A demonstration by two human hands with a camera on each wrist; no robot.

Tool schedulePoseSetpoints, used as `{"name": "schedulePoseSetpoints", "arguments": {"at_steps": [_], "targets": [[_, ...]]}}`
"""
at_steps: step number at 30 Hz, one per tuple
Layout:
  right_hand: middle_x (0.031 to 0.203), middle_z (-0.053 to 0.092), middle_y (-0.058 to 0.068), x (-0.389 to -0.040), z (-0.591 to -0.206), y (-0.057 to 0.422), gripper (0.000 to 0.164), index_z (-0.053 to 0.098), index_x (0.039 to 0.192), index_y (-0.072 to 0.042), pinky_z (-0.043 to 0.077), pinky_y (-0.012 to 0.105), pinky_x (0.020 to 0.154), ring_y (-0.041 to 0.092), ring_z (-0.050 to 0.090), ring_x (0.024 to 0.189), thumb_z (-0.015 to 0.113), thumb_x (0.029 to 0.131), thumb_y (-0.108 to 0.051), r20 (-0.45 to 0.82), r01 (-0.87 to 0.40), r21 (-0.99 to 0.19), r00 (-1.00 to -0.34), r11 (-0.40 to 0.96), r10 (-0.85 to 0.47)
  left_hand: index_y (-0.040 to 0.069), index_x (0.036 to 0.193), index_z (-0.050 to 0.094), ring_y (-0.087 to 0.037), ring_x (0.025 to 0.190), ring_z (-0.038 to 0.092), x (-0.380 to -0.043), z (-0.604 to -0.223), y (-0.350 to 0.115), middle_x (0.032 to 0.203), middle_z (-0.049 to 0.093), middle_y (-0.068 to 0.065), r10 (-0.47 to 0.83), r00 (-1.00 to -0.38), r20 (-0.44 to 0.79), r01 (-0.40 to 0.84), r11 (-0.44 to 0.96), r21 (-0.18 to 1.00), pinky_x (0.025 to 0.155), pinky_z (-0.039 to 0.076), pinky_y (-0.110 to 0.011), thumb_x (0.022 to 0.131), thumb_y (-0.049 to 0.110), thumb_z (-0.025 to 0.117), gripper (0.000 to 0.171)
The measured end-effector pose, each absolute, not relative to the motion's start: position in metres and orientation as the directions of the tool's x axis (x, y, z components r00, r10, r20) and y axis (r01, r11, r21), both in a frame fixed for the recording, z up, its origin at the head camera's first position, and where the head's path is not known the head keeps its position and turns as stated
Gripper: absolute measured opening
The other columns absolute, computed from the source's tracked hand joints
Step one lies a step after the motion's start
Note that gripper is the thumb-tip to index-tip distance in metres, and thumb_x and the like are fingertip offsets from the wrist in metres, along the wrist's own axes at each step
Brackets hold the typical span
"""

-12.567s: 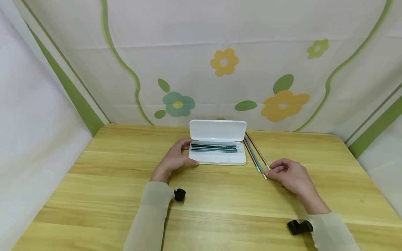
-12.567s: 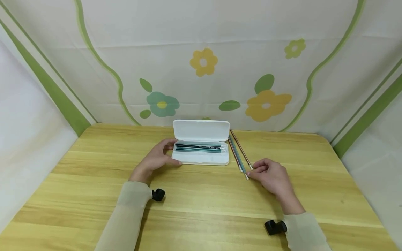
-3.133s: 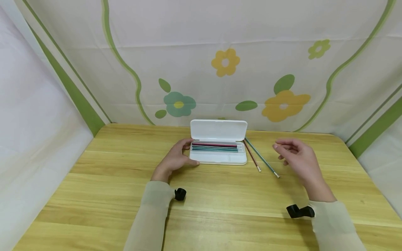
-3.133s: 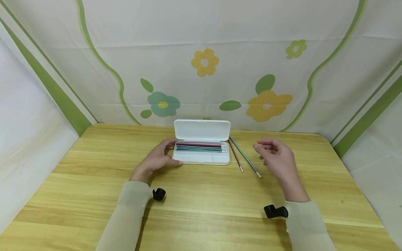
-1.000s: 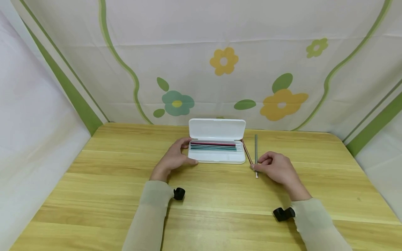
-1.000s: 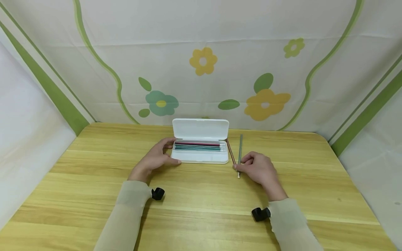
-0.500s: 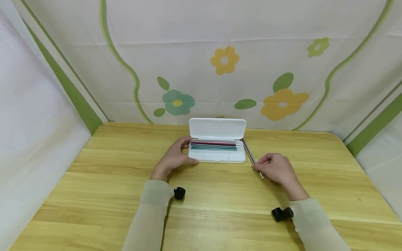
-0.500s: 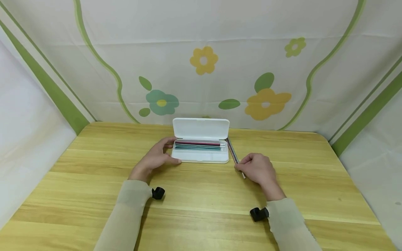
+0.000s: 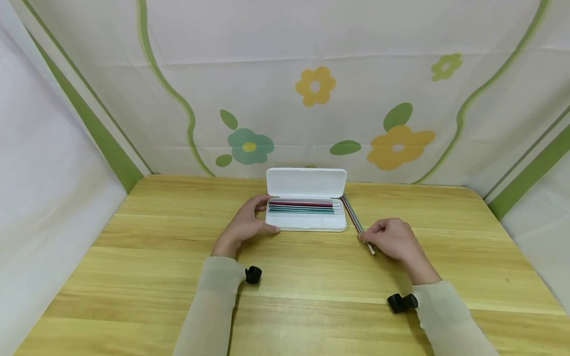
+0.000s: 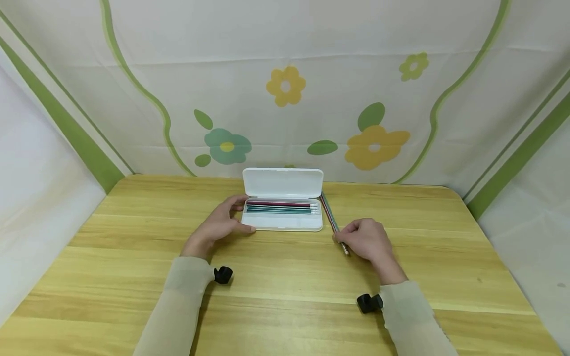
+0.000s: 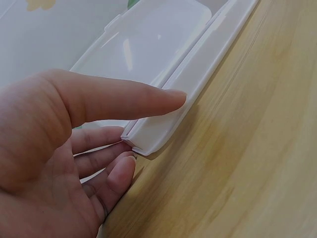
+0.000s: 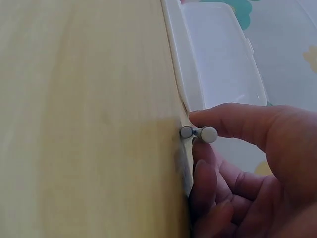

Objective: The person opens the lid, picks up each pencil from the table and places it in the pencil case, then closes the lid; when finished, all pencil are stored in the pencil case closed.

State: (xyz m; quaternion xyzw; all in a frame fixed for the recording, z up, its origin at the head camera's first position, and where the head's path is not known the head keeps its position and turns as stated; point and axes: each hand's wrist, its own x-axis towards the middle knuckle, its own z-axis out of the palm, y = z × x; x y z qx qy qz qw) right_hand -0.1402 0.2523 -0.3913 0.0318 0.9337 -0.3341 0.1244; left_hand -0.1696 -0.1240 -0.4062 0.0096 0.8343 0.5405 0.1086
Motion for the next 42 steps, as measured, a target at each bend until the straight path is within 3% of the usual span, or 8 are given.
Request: {"name": "schedulePoseSetpoints", "arguments": {"at_steps": [7,12,17,21,32,42], "targets": [[0.079,0.072,-0.002,-0.138,-0.387,0.259,0.036,0.078,0.103,-0.005,0.046,0.029,0.061,0.017,0.059,0.073,0.083,0.092,-0.039,-0.279,0.192,-0.704,-0.96,0.684,-0.017,0.016,0.157,0.051,-0.033,0.142,0.046,-0.168,-0.405,-0.124,0.155,0.054,-0.009,0.132,-0.976,-0.173,-0.105,0.412,0.905,0.124,0.038,-0.054,0.076,0.007,0.094,0.091],[0.077,0.07,-0.001,-0.139,-0.383,0.27,0.037,0.075,0.111,-0.001,0.053,0.03,0.062,0.016,0.061,0.07,0.078,0.098,-0.036,-0.308,0.238,-0.752,-0.951,0.614,-0.009,0.016,0.157,0.051,-0.033,0.142,0.047,-0.169,-0.404,-0.124,0.155,0.054,-0.009,0.135,-0.976,-0.17,-0.101,0.41,0.906,0.124,0.038,-0.054,0.076,0.007,0.094,0.092],[0.089,0.073,0.003,-0.142,-0.381,0.281,0.049,0.067,0.13,0.006,0.062,0.029,0.069,0.014,0.072,0.077,0.069,0.105,-0.036,-0.321,0.271,-0.817,-0.947,0.509,-0.009,0.016,0.157,0.051,-0.033,0.142,0.046,-0.169,-0.405,-0.125,0.155,0.054,-0.009,0.134,-0.976,-0.172,-0.103,0.408,0.907,0.124,0.038,-0.054,0.076,0.007,0.093,0.092],[0.099,0.073,0.005,-0.143,-0.38,0.289,0.056,0.059,0.141,0.008,0.063,0.028,0.071,0.013,0.076,0.08,0.064,0.108,-0.038,-0.303,0.265,-0.847,-0.953,0.46,-0.007,0.017,0.158,0.051,-0.033,0.143,0.046,-0.169,-0.405,-0.125,0.155,0.053,-0.009,0.132,-0.975,-0.177,-0.109,0.409,0.906,0.124,0.038,-0.054,0.076,0.007,0.093,0.092],[0.098,0.073,-0.015,-0.147,-0.373,0.296,0.052,0.057,0.144,0.006,0.057,0.027,0.068,0.006,0.069,0.078,0.055,0.113,-0.036,-0.189,0.171,-0.89,-0.982,0.423,-0.001,0.018,0.158,0.051,-0.033,0.142,0.045,-0.169,-0.408,-0.13,0.155,0.053,-0.009,0.126,-0.977,-0.174,-0.11,0.401,0.909,0.124,0.038,-0.054,0.076,0.008,0.094,0.093],[0.102,0.073,-0.016,-0.144,-0.363,0.29,0.037,0.065,0.131,-0.01,0.058,0.026,0.072,0.007,0.067,0.081,0.057,0.111,-0.041,-0.123,0.112,-0.921,-0.992,0.373,-0.006,0.017,0.158,0.051,-0.032,0.143,0.047,-0.17,-0.408,-0.128,0.155,0.056,-0.007,0.13,-0.977,-0.168,-0.101,0.413,0.905,0.124,0.039,-0.054,0.077,0.009,0.093,0.092]]}}
